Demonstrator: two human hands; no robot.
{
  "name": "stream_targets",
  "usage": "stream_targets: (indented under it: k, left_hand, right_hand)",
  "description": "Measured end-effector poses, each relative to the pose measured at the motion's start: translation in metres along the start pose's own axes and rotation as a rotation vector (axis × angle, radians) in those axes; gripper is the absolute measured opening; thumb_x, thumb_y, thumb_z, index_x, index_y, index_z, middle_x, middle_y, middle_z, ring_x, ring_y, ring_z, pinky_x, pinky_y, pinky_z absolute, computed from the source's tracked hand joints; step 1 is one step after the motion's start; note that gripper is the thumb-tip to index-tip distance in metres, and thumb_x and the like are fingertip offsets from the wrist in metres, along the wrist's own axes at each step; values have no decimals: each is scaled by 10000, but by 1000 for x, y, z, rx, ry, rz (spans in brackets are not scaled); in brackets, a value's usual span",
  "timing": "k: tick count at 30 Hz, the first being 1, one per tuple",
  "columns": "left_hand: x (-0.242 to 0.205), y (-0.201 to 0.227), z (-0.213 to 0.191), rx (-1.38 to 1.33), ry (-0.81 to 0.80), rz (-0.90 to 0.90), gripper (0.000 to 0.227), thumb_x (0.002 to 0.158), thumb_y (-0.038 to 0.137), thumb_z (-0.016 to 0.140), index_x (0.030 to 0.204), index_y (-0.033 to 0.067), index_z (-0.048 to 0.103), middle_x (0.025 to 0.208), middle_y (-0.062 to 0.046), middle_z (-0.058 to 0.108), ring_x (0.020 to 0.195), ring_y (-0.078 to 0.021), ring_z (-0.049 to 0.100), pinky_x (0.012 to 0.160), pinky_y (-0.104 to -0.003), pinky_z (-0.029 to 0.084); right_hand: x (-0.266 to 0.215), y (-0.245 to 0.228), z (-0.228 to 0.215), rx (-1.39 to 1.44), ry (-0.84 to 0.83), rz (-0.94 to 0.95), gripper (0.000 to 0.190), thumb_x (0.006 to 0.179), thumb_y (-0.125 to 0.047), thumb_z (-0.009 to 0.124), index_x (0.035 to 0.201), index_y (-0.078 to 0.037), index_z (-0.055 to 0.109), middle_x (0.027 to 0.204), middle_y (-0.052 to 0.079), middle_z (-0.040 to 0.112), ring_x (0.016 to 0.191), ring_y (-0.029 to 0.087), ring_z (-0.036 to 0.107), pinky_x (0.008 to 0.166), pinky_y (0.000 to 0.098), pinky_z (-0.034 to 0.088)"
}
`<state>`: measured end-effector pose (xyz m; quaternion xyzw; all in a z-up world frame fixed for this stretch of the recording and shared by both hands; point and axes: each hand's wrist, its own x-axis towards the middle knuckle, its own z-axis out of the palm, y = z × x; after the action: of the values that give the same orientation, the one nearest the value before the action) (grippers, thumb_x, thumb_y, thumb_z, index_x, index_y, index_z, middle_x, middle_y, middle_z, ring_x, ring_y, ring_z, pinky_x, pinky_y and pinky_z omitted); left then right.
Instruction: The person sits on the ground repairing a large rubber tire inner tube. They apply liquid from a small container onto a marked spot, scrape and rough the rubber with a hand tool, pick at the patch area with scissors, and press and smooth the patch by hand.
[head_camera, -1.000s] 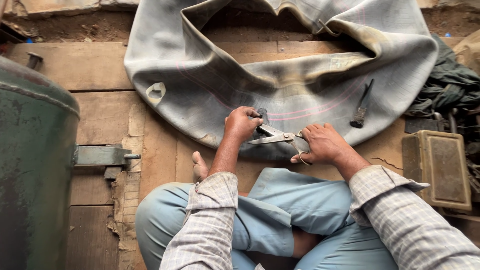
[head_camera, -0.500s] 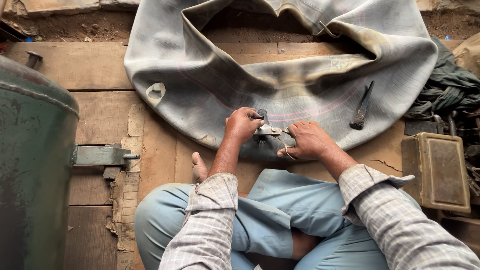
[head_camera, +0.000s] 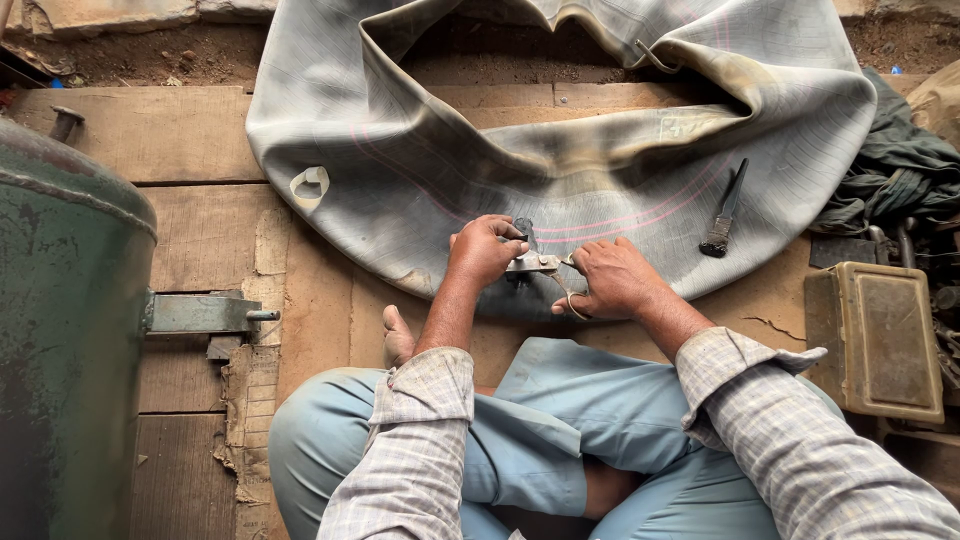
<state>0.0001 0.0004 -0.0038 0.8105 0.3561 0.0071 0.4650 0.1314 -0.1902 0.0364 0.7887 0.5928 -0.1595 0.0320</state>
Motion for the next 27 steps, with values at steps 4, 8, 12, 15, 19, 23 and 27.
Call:
stream_targets:
  k: [4,8,12,15,19,23,27]
  left_hand:
    - [-1,0,-1,-14,5,-19,232,753,329,844,931,181,830,1314,61,701,1225,-161,621,1170,-405,259]
    - [-2,1,-2,-17,16,2,223,760,323,848,929,178,830,1313,56,704,1219,-164,630,1169,-407,272]
    - [4,-5,2,-162,96,61,217,763,296,862,926,155,841,1262,-1,729,1128,-172,675,1049,-373,474]
    - [12,-9,2,-402,174,26,269,804,231,839,1027,93,777,1108,-91,789,954,-149,737,877,-320,579]
    - [4,0,-27,-573,250,-103,155,906,136,691,1037,53,694,966,-126,750,805,-152,693,688,-334,588]
    - [15,-19,-26,-767,315,-182,125,885,26,614,1005,62,616,841,-65,741,704,-108,709,618,-285,584]
    - [28,-45,-3,-671,82,-375,324,854,-19,482,1079,116,673,749,-74,723,572,-153,643,498,-326,491]
  right_hand:
    - [1,0,0,-17,-30,-8,779,701,-793,704,948,-56,672,976,145,702,997,316,656,869,435,465]
    - [1,-2,-2,2,-60,-16,721,742,-759,701,893,-55,670,899,151,707,929,339,674,843,446,489]
    - [0,4,16,36,-63,-53,642,814,-692,689,855,-52,673,857,156,709,887,364,684,819,468,520]
    - [-5,1,3,83,-26,-76,610,795,-662,710,850,-55,683,850,152,713,874,366,687,796,477,526]
    - [-10,10,-4,124,-22,65,605,792,-659,727,895,-63,704,866,153,718,896,363,689,801,471,532]
    - [-15,41,18,57,-4,350,483,856,-531,726,996,-69,709,945,146,727,948,331,705,858,450,544]
    - [-14,56,35,10,22,402,265,852,-272,736,1054,-100,732,1054,132,724,1030,317,693,920,455,537]
